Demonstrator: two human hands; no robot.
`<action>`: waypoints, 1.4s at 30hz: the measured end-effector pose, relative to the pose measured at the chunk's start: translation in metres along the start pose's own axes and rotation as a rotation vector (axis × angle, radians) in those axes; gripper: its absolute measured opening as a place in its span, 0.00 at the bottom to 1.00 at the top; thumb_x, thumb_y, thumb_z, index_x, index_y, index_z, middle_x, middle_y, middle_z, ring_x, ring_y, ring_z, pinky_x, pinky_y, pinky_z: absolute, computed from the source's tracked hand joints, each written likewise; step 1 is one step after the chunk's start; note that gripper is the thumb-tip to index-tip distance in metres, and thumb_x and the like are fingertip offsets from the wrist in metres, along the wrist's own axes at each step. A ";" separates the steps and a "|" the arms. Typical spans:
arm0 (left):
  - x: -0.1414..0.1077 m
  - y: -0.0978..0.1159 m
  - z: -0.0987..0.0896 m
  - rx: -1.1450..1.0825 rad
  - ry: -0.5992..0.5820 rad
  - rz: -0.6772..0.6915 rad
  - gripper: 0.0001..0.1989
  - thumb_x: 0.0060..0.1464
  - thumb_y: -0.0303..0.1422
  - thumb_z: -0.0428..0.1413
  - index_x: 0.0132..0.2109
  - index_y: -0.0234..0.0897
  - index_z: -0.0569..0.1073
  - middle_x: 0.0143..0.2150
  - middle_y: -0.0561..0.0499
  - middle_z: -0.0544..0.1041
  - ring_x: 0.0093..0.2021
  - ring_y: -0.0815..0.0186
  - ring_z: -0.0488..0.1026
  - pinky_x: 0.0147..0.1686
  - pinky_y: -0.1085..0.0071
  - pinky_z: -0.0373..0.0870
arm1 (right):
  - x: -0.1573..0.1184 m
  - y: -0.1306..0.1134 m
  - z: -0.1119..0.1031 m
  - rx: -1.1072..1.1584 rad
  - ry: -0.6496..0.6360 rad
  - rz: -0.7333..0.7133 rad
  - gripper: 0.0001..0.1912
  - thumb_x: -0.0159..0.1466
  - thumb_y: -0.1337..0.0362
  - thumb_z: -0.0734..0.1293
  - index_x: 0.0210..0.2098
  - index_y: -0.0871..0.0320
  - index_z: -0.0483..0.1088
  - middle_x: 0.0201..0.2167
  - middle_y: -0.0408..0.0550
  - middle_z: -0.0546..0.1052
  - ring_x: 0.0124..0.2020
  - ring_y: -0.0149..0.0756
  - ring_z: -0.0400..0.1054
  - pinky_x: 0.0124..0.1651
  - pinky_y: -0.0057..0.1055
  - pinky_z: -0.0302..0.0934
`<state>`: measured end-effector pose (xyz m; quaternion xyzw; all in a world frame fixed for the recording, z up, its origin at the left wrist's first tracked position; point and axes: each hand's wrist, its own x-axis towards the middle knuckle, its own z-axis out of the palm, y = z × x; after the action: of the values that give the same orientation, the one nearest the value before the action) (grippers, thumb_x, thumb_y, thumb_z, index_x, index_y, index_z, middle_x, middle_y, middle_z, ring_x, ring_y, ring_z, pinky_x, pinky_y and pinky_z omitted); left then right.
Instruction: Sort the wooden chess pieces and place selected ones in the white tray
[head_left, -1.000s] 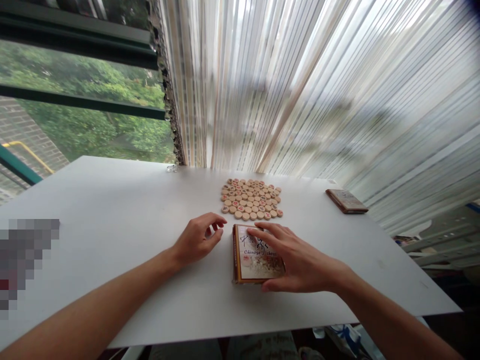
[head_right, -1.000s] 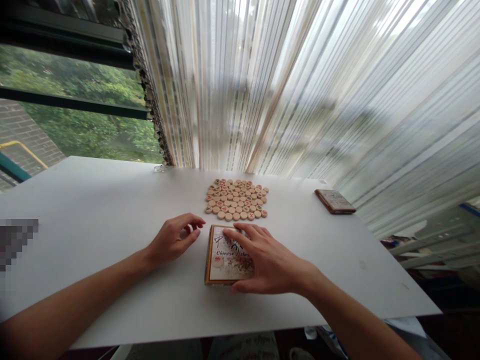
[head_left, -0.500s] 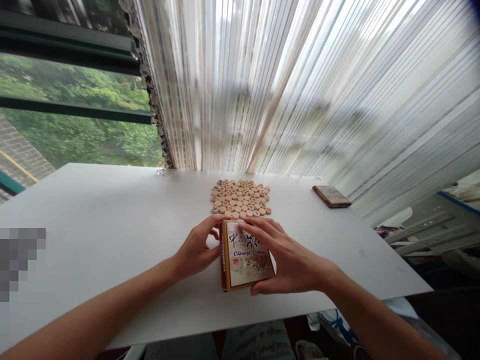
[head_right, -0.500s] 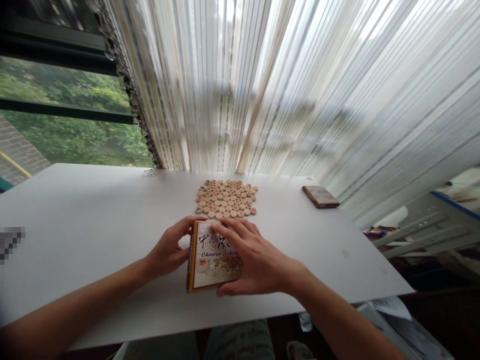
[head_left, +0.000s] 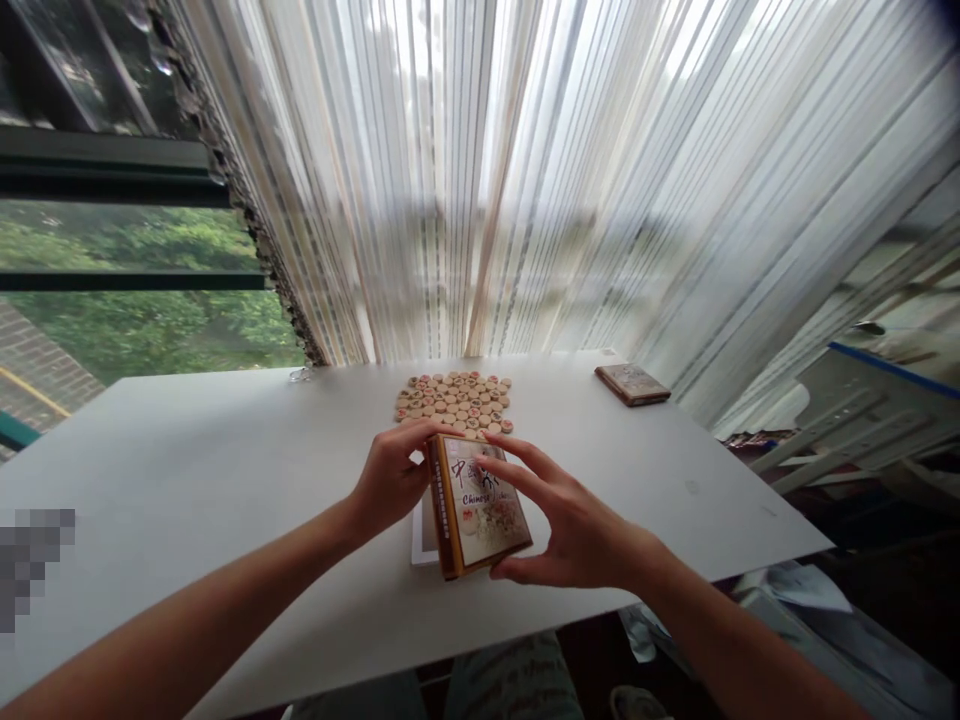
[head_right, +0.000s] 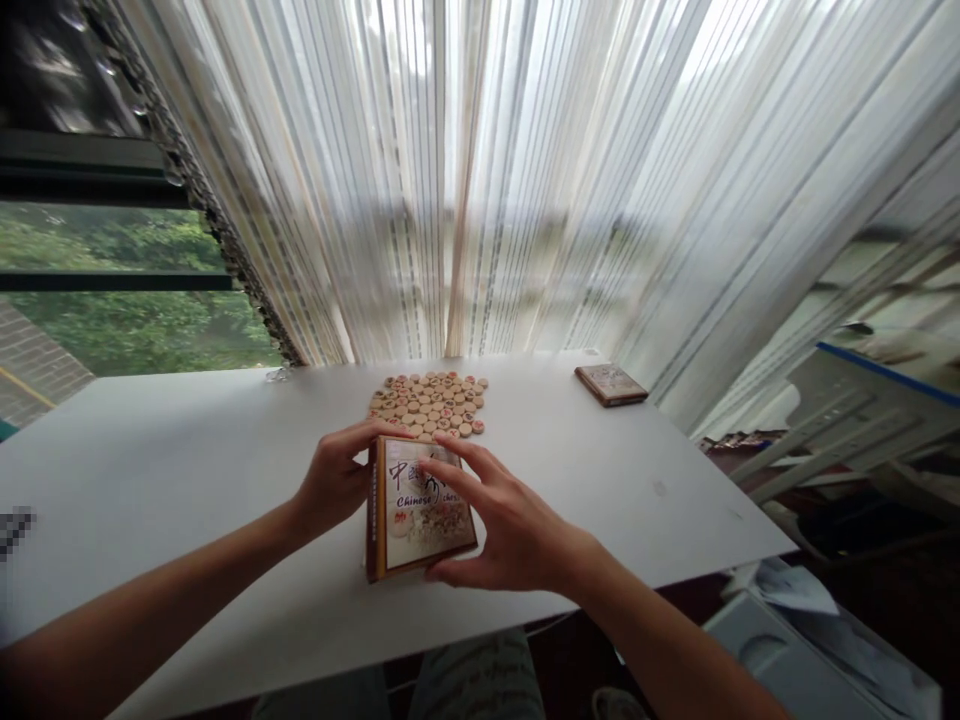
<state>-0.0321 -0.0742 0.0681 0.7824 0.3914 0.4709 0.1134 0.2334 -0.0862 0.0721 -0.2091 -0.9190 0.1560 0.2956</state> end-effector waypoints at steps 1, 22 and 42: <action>0.005 0.001 0.002 0.059 -0.003 -0.002 0.09 0.59 0.21 0.57 0.42 0.35 0.80 0.37 0.48 0.83 0.36 0.64 0.80 0.37 0.72 0.74 | -0.004 0.000 0.002 -0.037 0.077 -0.007 0.50 0.59 0.55 0.80 0.74 0.54 0.56 0.72 0.66 0.61 0.72 0.59 0.60 0.69 0.55 0.63; -0.001 -0.029 0.012 0.236 -0.336 -0.179 0.17 0.69 0.46 0.52 0.48 0.40 0.80 0.43 0.47 0.85 0.38 0.60 0.81 0.36 0.69 0.76 | -0.175 0.100 -0.054 0.812 1.038 1.209 0.13 0.56 0.63 0.80 0.34 0.62 0.76 0.27 0.52 0.85 0.25 0.37 0.81 0.27 0.25 0.77; -0.021 -0.055 -0.010 0.304 -0.339 -0.288 0.20 0.67 0.50 0.51 0.49 0.44 0.81 0.46 0.48 0.85 0.35 0.59 0.81 0.34 0.68 0.75 | -0.228 0.173 -0.103 0.752 1.119 1.534 0.17 0.73 0.59 0.70 0.57 0.60 0.72 0.53 0.53 0.77 0.47 0.41 0.77 0.47 0.42 0.76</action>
<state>-0.0735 -0.0544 0.0293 0.7943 0.5405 0.2480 0.1243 0.5150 -0.0286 -0.0274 -0.6778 -0.1590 0.4618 0.5496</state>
